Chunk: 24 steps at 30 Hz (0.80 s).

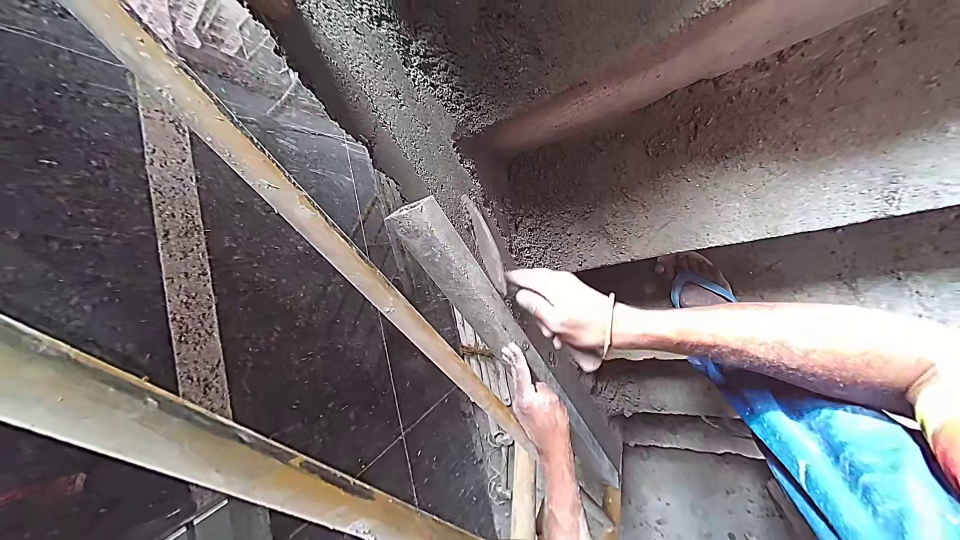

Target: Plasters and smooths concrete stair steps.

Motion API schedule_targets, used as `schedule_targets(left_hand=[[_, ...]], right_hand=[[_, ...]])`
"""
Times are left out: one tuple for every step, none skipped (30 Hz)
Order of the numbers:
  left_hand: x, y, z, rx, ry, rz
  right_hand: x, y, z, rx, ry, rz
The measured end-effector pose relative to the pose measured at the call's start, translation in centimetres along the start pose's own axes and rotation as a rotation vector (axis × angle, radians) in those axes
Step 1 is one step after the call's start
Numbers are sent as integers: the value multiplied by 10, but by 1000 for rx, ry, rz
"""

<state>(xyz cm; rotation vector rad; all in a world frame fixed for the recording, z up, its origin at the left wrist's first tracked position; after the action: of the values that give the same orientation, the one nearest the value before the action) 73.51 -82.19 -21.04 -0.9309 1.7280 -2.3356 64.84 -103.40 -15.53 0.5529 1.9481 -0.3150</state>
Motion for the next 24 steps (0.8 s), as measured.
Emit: schedule_targets(left_hand=[[1, 0, 1, 4, 5, 3], [1, -1, 0, 5, 1, 0], [2, -1, 0, 3, -6, -4], [2, -1, 1, -2, -14, -4], [2, -1, 1, -2, -11, 3], [2, -1, 1, 0, -11, 10], [3, -1, 1, 5, -9, 10], [3, -1, 1, 7, -7, 11], [4, -1, 1, 9, -7, 16], [3, -1, 0, 9, -11, 19], [3, -1, 1, 6, -16, 17], [3, -1, 1, 5, -22, 12], [3, -1, 1, 2, -31, 3], [4, 0, 2, 1, -39, -3], [4, 0, 2, 9, -43, -1], [4, -1, 2, 14, -41, 7], [3, 0, 2, 16, -36, 10], [3, 0, 1, 16, -32, 12], [3, 0, 0, 13, -34, 17], [2, 1, 0, 12, -35, 22], [1, 1, 0, 5, -44, 23], [1, 1, -1, 4, -55, 23], [1, 1, 0, 9, -61, 22], [1, 2, -1, 13, -74, 20]], right_hand=[[6, -11, 6, 17, 64, 72], [12, -22, 13, 56, 99, 100], [18, -33, 22, 119, 97, 102], [21, -41, 30, 179, 80, 78], [22, -46, 36, 220, 65, 44], [21, -47, 42, 238, 54, 9], [19, -46, 46, 244, 40, -22], [15, -42, 47, 226, 23, -58], [12, -38, 47, 202, -3, -91], [11, -34, 46, 179, -34, -116], [11, -33, 44, 153, -48, -131], [11, -33, 40, 128, -56, -128], [13, -33, 35, 109, -59, -106], [17, -33, 30, 99, -67, -55], [20, -32, 24, 95, -76, -7], [24, -32, 16, 112, -103, -11], [26, -33, 7, 166, -158, -69], [30, -35, 0, 251, -223, -139], [38, -36, -4, 353, -279, -207], [51, -38, -4, 429, -287, -278], [66, -42, 0, 451, -234, -348], [82, -47, 7, 408, -118, -406], [96, -52, 14, 342, 18, -435], [107, -55, 17, 308, 94, -445]])
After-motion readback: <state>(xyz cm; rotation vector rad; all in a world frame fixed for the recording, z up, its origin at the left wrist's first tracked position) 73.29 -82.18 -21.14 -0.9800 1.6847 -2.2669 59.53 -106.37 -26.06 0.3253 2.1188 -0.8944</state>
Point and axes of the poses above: each hand's wrist, its own z-axis towards the middle knuckle, its own y-axis out of the palm, x = y × z, the point moved 5 cm from there along z, towards the middle knuckle, and after that the axes turned 11 degrees about y, right-handed, at the moved point
